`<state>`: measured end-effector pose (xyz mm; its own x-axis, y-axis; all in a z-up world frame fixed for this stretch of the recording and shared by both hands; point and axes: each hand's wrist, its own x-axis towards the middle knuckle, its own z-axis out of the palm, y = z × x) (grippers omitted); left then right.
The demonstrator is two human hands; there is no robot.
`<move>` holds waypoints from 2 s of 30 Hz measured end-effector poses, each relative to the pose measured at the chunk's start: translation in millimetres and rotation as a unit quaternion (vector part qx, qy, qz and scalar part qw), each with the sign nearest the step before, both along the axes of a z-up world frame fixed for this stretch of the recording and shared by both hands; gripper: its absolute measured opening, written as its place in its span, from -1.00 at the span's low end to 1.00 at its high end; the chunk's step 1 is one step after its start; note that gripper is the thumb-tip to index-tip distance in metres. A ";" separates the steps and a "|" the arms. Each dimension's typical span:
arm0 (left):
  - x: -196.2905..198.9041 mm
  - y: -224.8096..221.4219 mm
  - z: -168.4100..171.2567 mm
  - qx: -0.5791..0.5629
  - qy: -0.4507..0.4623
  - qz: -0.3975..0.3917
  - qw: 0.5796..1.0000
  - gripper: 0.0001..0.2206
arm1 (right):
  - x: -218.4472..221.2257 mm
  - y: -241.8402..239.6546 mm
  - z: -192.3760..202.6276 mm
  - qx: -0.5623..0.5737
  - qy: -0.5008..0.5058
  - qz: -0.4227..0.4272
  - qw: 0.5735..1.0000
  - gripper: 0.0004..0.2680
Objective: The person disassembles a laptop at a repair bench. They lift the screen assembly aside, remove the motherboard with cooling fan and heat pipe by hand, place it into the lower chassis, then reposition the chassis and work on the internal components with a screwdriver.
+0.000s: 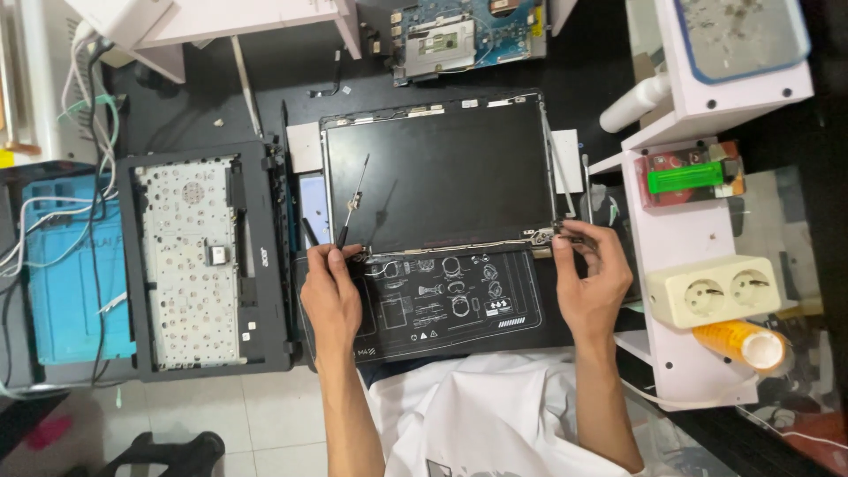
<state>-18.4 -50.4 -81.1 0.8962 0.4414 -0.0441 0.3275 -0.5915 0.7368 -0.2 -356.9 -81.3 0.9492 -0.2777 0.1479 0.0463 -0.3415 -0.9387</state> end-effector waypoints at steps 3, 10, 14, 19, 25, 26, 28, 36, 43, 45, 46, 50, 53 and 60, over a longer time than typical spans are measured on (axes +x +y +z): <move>2.5 1.3 4.8 -0.036 0.023 0.024 0.999 -0.77 | -0.2 -0.7 1.5 -0.005 -0.018 0.013 1.000 -0.86; 6.2 9.3 -4.5 -0.071 -0.110 0.046 0.990 -0.78 | -6.9 -11.0 -23.6 0.019 0.004 0.026 0.999 -0.86; 19.9 23.4 -14.2 0.175 -0.075 0.094 0.977 -0.82 | -11.2 -17.6 -34.3 0.074 0.034 0.000 0.997 -0.71; 39.1 34.1 -23.0 0.231 -0.030 0.112 0.966 -0.83 | -9.9 -20.5 -46.3 0.101 0.040 0.011 0.994 -0.57; 43.5 39.1 -34.3 0.288 -0.053 0.079 0.953 -0.84 | -12.5 -12.3 -39.4 0.084 0.060 0.079 0.992 -0.52; 44.6 39.7 -34.0 0.304 -0.044 0.072 0.949 -0.84 | -10.9 -10.7 -39.9 0.077 0.059 0.083 0.992 -0.51; 45.4 41.7 -34.7 0.320 -0.035 0.065 0.945 -0.83 | -8.4 -9.0 -42.0 0.070 0.058 0.088 0.992 -0.50; 30.5 42.4 -14.4 0.248 -0.046 0.009 0.968 -0.80 | -6.8 -11.8 -54.6 0.072 0.055 0.067 0.994 -0.44; -23.4 27.6 40.4 0.140 -0.008 -0.125 0.982 -0.59 | -7.0 -11.2 -43.9 0.080 0.041 0.065 0.994 -0.50; -34.4 31.4 27.8 0.120 0.000 -0.118 0.986 -0.65 | -7.4 -11.5 -44.7 0.066 0.032 0.055 0.996 -0.61; -37.3 31.9 22.5 0.119 0.000 -0.118 0.986 -0.65 | -6.4 -9.4 -42.8 0.066 0.033 0.055 0.996 -0.61; -40.3 32.1 12.9 0.113 -0.031 -0.090 0.989 -0.83 | -2.2 -4.2 -39.1 0.068 0.037 0.030 0.997 -0.68; -38.4 31.1 17.6 0.096 -0.054 -0.065 0.992 -0.85 | -3.0 -5.1 -44.8 0.105 0.047 0.032 0.993 -0.73; -34.8 24.8 23.7 0.081 -0.102 -0.014 0.991 -0.85 | -6.1 -7.0 -44.8 0.113 0.044 0.031 0.992 -0.76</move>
